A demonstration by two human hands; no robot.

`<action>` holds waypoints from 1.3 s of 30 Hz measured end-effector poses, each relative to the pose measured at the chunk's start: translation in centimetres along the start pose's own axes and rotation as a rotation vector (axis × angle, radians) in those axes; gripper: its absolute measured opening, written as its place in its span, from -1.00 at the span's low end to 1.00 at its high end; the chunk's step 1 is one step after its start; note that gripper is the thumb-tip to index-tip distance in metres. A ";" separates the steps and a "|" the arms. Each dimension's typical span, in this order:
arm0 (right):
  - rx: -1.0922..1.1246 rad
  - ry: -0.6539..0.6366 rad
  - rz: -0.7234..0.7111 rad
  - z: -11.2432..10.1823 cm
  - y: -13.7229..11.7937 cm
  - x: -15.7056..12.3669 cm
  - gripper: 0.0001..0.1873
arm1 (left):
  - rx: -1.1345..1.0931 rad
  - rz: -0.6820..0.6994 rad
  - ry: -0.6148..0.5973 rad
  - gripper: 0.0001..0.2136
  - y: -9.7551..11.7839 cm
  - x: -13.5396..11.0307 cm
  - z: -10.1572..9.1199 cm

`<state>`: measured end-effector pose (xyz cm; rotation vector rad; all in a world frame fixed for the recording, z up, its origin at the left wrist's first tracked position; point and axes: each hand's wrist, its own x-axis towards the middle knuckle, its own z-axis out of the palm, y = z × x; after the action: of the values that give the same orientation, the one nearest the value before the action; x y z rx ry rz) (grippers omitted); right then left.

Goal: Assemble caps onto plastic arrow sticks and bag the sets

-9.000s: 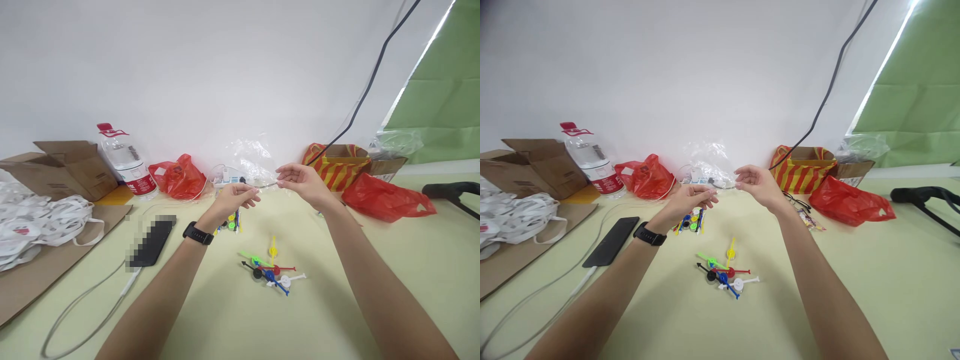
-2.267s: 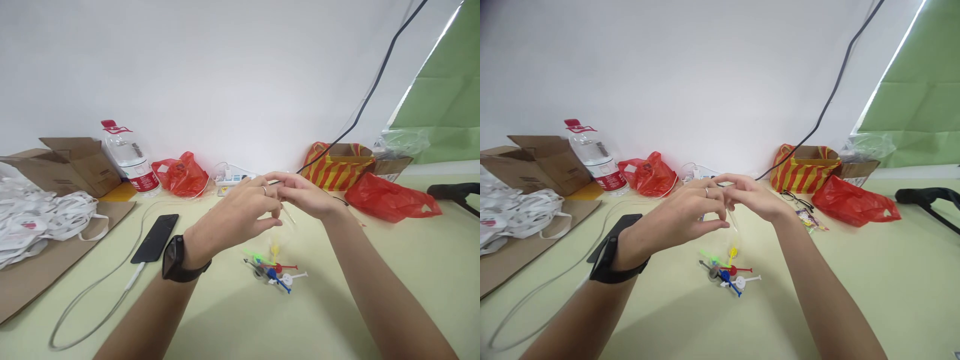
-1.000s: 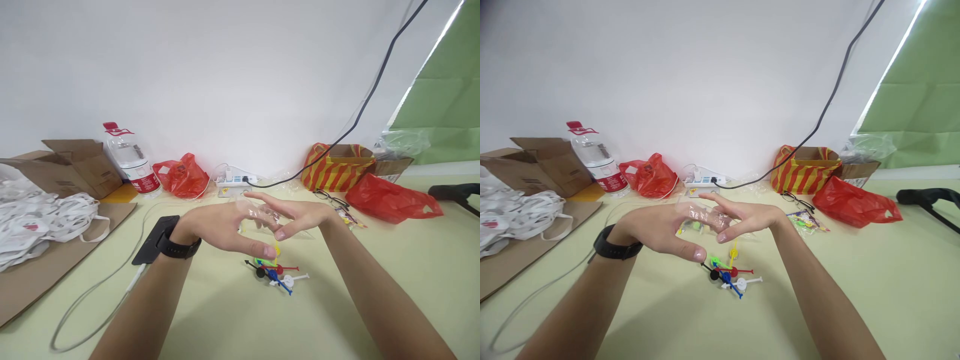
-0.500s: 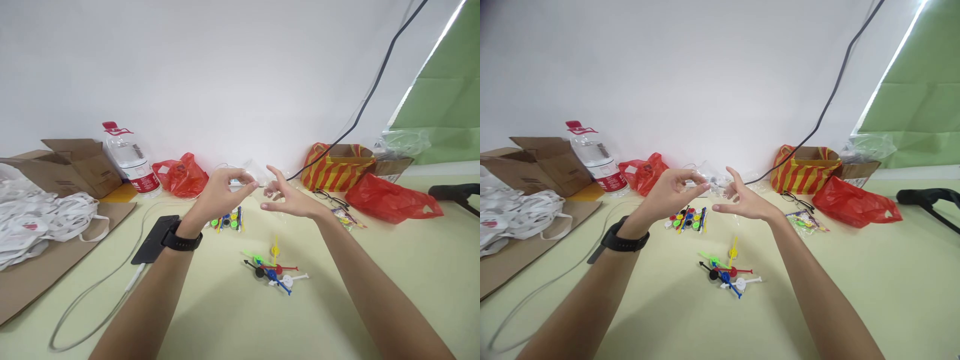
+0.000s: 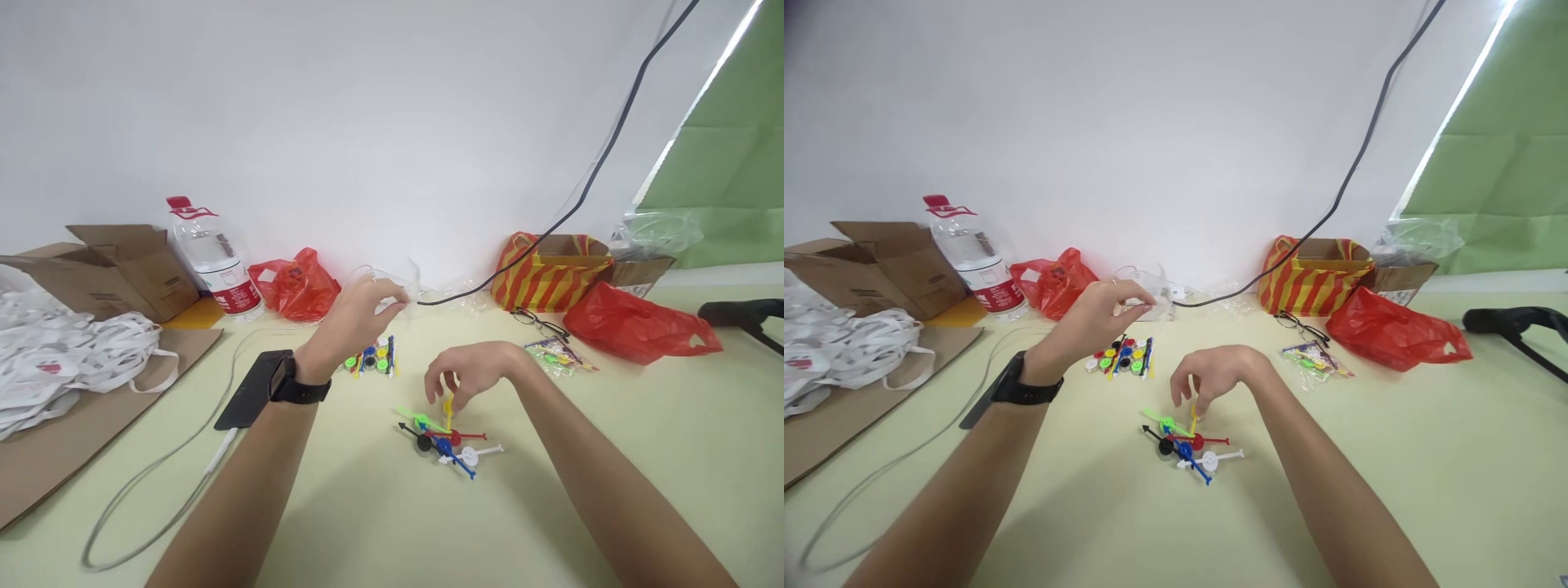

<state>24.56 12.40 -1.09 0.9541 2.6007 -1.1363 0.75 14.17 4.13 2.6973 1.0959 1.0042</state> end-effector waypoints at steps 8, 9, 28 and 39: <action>-0.060 -0.018 0.224 0.8 0.4 1.3 -0.83 | -0.097 0.081 -0.074 -0.80 1.7 0.0 1.7; -0.055 0.010 0.240 0.8 0.5 1.1 -0.86 | -0.096 0.089 -0.080 -0.81 1.9 0.0 1.8; 0.278 1.250 -0.040 -3.3 -0.4 -6.9 -0.77 | -0.048 0.111 -0.120 -0.90 1.9 -0.4 1.6; 0.034 1.249 -0.184 -2.3 -5.7 -5.7 -0.79 | 0.017 0.154 -0.164 -0.91 2.8 -0.4 1.7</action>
<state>25.90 8.25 6.09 1.9179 3.6221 -0.6632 3.28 12.11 3.38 2.8540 0.8844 0.7761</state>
